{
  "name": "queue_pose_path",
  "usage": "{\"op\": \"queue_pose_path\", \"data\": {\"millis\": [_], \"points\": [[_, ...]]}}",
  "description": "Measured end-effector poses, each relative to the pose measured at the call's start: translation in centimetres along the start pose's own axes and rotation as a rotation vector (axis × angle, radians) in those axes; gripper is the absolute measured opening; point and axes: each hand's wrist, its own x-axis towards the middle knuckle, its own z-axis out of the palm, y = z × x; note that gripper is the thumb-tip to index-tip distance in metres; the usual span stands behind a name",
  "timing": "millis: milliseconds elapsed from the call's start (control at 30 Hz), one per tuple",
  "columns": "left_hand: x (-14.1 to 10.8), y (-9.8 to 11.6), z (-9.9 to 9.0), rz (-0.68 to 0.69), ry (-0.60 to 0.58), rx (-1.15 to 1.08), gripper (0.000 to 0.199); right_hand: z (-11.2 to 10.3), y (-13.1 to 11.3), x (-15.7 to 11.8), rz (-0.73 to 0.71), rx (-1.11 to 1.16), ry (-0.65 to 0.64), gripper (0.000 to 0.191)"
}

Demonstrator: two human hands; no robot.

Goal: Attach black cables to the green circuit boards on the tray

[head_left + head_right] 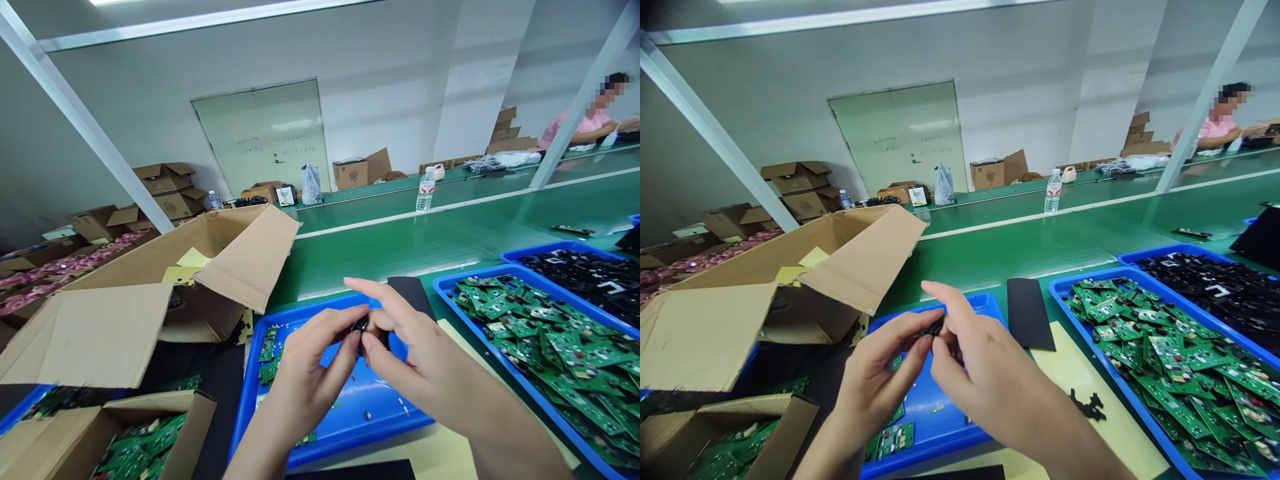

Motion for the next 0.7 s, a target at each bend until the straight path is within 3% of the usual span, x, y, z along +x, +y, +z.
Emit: {"op": "queue_pose_path", "data": {"millis": [167,367,700], "points": [[0.01,-0.36,0.80,0.022,-0.039,0.027,0.032,0.07,0.16,0.06,0.050,-0.181,0.043,0.052],[0.27,0.08,1.07,-0.075,-0.044,-0.053,0.026,0.06,0.19,-0.13,0.010,-0.341,0.075,0.051],[0.11,0.11,0.96,-0.242,-0.003,-0.223,0.025,-0.08,0.13,-0.28,-0.035,-0.336,0.064,0.050]]}}
